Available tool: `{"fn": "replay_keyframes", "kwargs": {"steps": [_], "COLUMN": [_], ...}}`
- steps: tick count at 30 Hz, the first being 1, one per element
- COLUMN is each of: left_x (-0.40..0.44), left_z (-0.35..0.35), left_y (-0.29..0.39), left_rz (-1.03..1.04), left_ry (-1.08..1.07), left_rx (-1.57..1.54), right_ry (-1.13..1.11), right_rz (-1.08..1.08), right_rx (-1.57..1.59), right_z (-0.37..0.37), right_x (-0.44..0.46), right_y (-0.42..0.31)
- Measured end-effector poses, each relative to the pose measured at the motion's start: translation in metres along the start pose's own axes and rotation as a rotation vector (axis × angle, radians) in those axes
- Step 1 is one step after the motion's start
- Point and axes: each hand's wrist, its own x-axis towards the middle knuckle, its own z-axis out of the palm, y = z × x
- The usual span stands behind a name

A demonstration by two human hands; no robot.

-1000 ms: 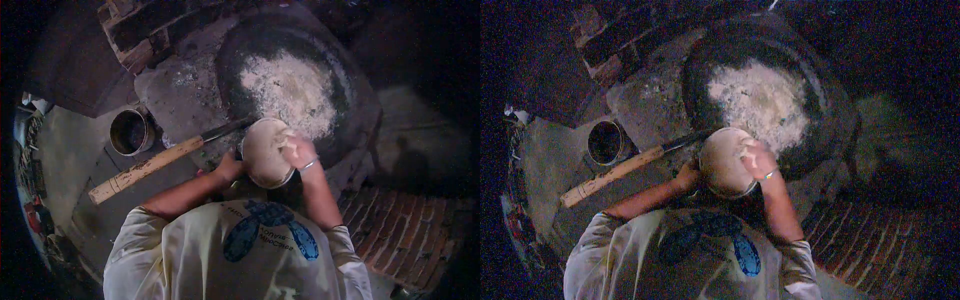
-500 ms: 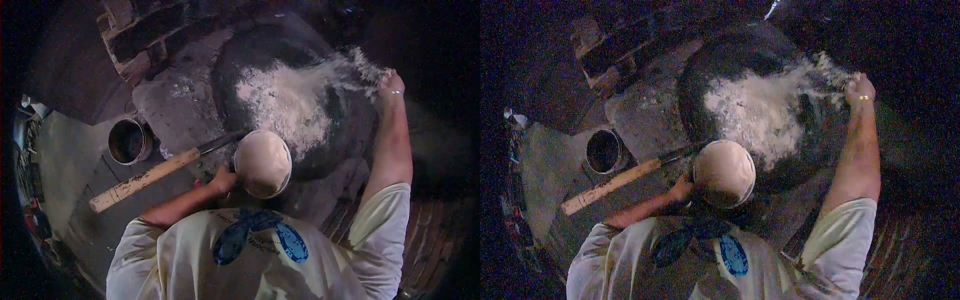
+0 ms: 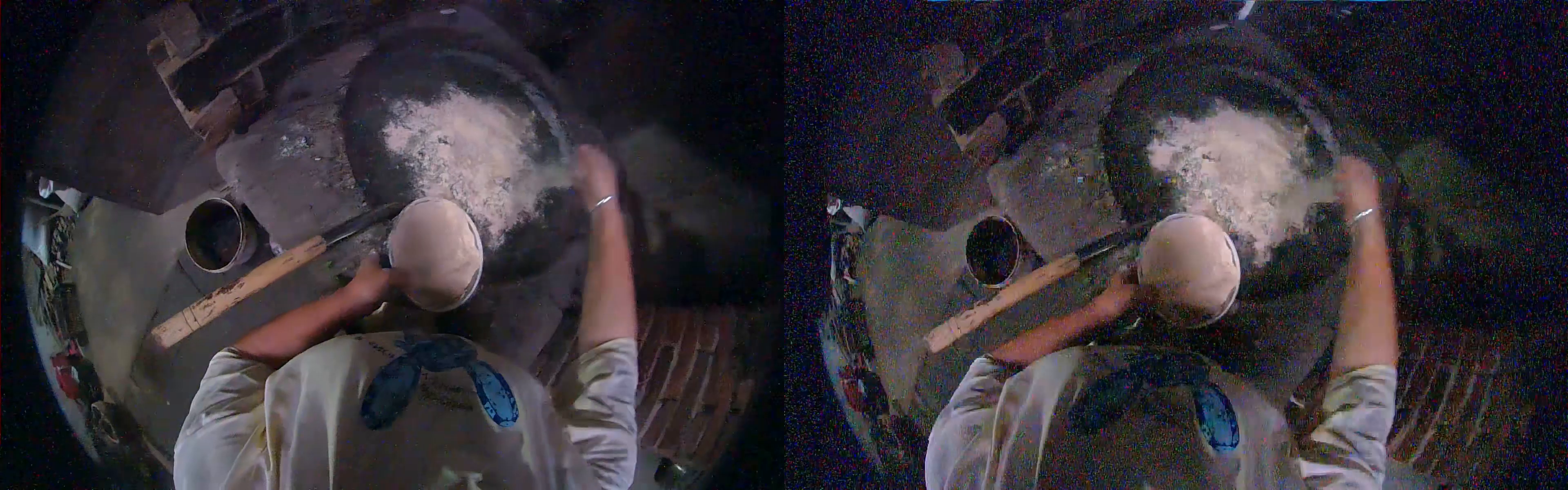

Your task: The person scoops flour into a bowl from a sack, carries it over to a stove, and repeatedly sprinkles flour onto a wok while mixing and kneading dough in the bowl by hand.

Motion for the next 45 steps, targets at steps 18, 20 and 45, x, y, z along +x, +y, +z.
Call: {"fn": "replay_keyframes", "kwargs": {"steps": [18,20,45], "left_x": [0.018,0.016,0.031], "left_z": [0.035,0.033,0.012], "left_y": [-0.009,-0.004,-0.028], "left_rz": [-0.117,-0.053,-0.138], "left_ry": [0.094,0.065,0.024], "left_rx": [0.046,0.052,-0.026], "right_ry": [-0.379,-0.339,-0.083], "right_rz": [0.504,0.683,0.31], "right_rx": [0.562,0.835,0.805], "right_z": [0.148,0.139,-0.126], "right_x": [-0.182,-0.183,0.051], "right_y": [0.028,0.015,0.079]}}
